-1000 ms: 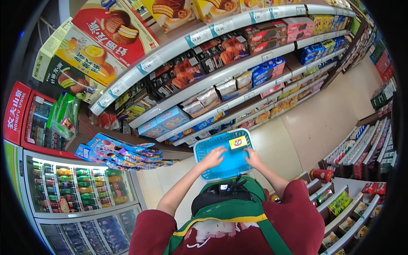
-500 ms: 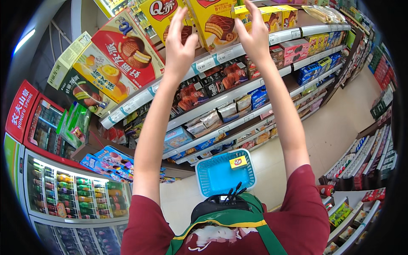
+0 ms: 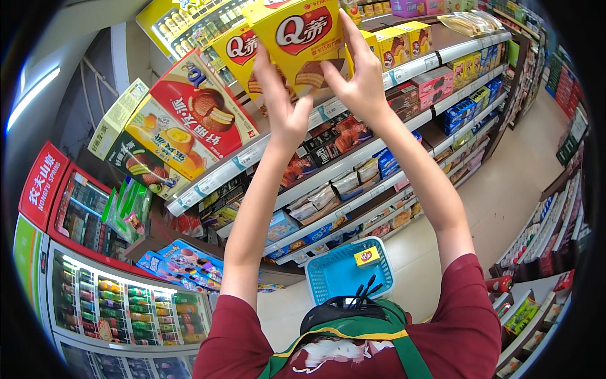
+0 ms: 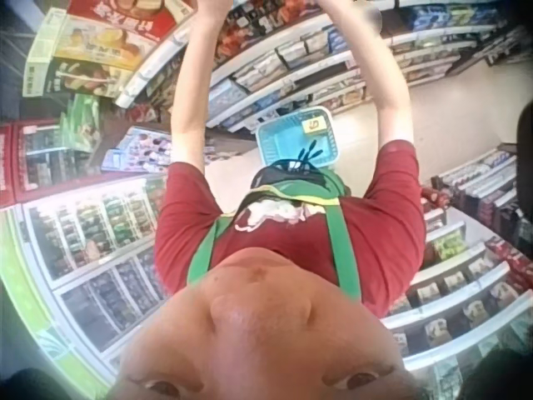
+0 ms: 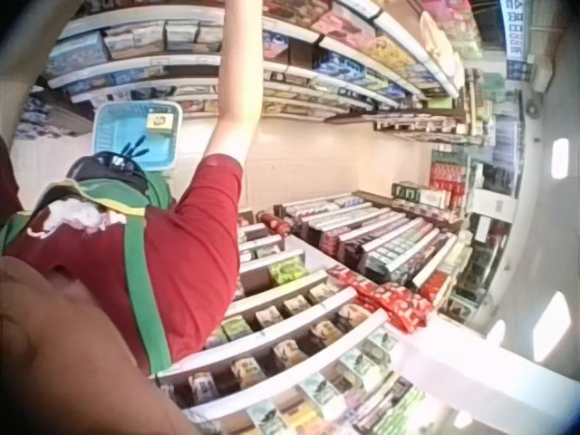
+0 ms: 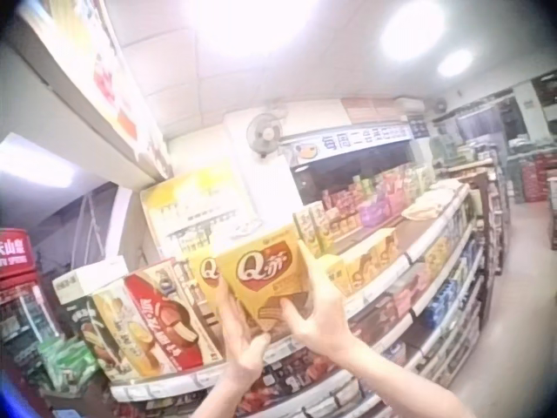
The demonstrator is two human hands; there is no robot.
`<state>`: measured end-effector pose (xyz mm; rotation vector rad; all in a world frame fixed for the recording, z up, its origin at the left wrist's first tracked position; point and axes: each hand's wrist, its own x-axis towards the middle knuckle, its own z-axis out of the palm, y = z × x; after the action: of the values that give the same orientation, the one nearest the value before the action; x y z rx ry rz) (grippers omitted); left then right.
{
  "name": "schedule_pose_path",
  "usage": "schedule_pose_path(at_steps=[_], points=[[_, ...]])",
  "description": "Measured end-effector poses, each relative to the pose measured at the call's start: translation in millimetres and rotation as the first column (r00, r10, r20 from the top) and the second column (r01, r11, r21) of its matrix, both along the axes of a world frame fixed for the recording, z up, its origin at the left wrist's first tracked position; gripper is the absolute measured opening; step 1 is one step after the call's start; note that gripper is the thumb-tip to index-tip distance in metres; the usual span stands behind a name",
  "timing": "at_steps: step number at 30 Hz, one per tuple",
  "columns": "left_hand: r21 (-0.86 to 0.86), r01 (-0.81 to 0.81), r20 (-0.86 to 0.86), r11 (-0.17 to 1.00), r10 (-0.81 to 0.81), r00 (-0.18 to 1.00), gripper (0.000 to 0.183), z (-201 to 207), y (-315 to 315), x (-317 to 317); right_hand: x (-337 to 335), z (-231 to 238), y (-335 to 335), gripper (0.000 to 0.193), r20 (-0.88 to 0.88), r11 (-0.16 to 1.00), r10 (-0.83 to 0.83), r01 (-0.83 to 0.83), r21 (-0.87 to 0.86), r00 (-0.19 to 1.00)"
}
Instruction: The person repeatedly picks snack boxes from a blue basket, places them on a shelf, then removes them and returns them to the basket. This cycle continues with multiple snack boxes throughout the clip.
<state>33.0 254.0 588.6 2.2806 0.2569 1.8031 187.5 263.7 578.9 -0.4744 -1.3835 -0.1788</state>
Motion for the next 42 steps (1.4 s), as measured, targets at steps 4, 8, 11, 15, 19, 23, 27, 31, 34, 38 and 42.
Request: schedule_pose_path(at_steps=[4, 8, 11, 15, 19, 23, 27, 31, 34, 38, 42], points=[[0.247, -0.215, 0.018, 0.945, 0.217, 0.976, 0.092, 3, -38, -23, -13, 2, -66, 0.082, 0.031, 0.980, 0.198, -0.198, 0.016, 0.980], [0.052, -0.111, 0.098, 0.992, 0.106, 0.990, 0.088, -11, -87, -33, -21, -18, -110, 0.083, -0.031, 0.979, 0.202, -0.202, -0.010, 0.979], [-0.093, -0.079, 0.073, 0.993, 0.086, 0.994, 0.092, -38, -124, -48, -23, -45, -144, 0.085, -0.005, 0.924, 0.317, -0.310, -0.224, 0.948], [-0.400, 0.030, 0.142, 0.916, 0.030, 0.989, 0.102, -79, -153, -65, -31, -97, -170, 0.084, 0.046, 0.893, 0.341, -0.309, -0.327, 0.939], [-0.687, 0.070, 0.084, 0.723, -0.017, 0.996, 0.102, -117, -162, -81, -37, -148, -185, 0.080, 0.070, 0.873, 0.237, -0.181, -0.454, 0.969], [-0.765, -0.082, -0.186, 0.638, -0.097, 0.978, 0.084, -178, -169, -107, -34, -170, -200, 0.088, 0.071, 0.720, 0.319, -0.193, -0.667, 0.945], [-0.820, -0.045, -0.164, 0.570, -0.159, 0.974, 0.075, -216, -181, -110, -27, -180, -215, 0.088, 0.170, 0.593, 0.434, -0.139, -0.793, 0.885], [-0.804, -0.095, -0.277, 0.587, -0.227, 0.934, 0.076, -250, -184, -114, -23, -186, -226, 0.084, 0.359, 0.523, 0.442, 0.090, -0.848, 0.822], [-0.780, -0.151, -0.353, 0.607, -0.228, 0.907, 0.072, -272, -186, -113, -26, -198, -230, 0.074, 0.398, 0.393, 0.518, 0.202, -0.897, 0.757], [-0.776, -0.245, -0.450, 0.581, -0.240, 0.860, 0.069, -302, -189, -108, -22, -239, -229, 0.068, 0.419, 0.392, 0.507, 0.232, -0.890, 0.753], [-0.718, -0.322, -0.573, 0.617, -0.261, 0.777, 0.068, -326, -189, -104, -17, -294, -226, 0.062, 0.316, 0.304, 0.507, 0.177, -0.936, 0.802]])
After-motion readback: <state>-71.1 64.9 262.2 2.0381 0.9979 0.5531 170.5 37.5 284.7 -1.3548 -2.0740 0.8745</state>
